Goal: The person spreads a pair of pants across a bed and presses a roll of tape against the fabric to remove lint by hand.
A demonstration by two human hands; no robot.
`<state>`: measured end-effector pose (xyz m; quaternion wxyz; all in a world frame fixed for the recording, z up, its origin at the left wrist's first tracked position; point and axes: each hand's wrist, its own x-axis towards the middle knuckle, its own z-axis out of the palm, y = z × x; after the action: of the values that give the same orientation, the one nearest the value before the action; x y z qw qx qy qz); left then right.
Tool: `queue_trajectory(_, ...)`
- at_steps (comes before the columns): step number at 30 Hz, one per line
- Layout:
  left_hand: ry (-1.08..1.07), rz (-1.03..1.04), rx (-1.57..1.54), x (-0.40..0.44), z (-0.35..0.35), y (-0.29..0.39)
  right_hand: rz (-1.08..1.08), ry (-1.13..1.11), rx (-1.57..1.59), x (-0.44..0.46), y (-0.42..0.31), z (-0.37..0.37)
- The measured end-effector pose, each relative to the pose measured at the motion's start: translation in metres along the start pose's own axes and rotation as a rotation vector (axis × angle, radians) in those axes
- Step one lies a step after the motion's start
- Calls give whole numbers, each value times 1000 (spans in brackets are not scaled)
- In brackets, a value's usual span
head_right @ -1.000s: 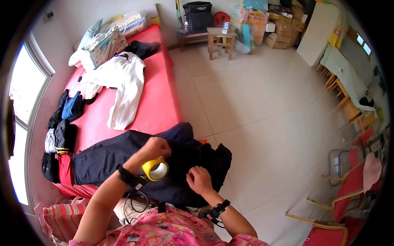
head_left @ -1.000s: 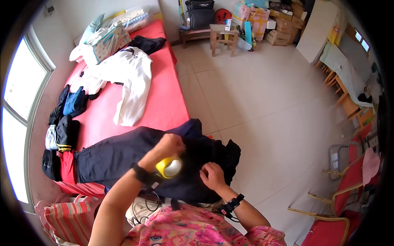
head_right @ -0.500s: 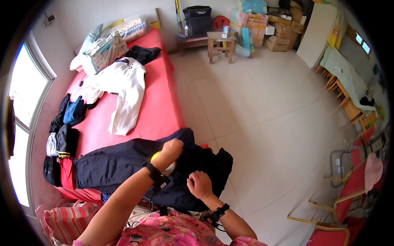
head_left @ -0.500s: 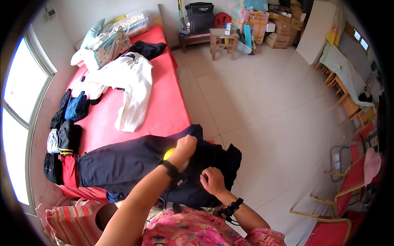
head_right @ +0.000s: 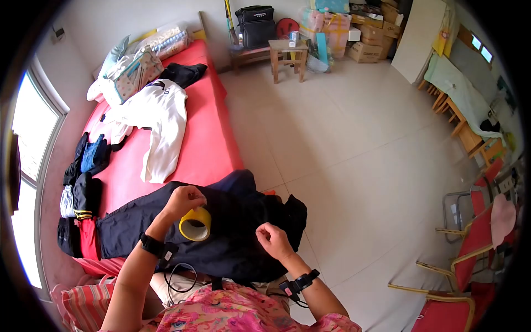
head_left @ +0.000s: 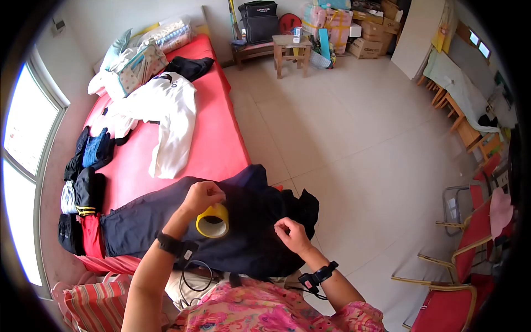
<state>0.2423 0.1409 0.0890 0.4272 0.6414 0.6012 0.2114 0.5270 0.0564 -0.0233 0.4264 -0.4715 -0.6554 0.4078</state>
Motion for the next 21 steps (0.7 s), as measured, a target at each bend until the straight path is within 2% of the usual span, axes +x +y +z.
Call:
queue_trajectory(3,-4,75,-53,9,14,5,-29,-60,-118,4,-1,2)
queue_trajectory(5,-6,99,78,21,30,13,-26,-38,-161,3,-2,9)
queue_trajectory(7,43,252,238,41,53,5,-23,-17,-204,1,-1,17)
queue_trajectory(9,74,293,378,58,76,-7,-166,43,-303,-2,1,21)
queue_trajectory(10,80,368,543,66,86,-17,-169,54,-314,-3,2,24)
queue_trajectory(11,80,367,540,70,95,-22,-168,52,-316,-3,1,25)
queue_trajectory(13,147,323,796,74,109,-23,-184,67,-334,-3,0,26)
queue_trajectory(17,66,230,895,79,116,-17,-174,62,-337,-2,0,25)
queue_trajectory(19,42,237,773,83,105,-27,-201,65,-338,-2,0,25)
queue_trajectory(20,-60,197,838,89,94,-26,-199,68,-334,-2,0,24)
queue_trajectory(21,-43,132,668,89,82,-29,-201,74,-321,-3,0,24)
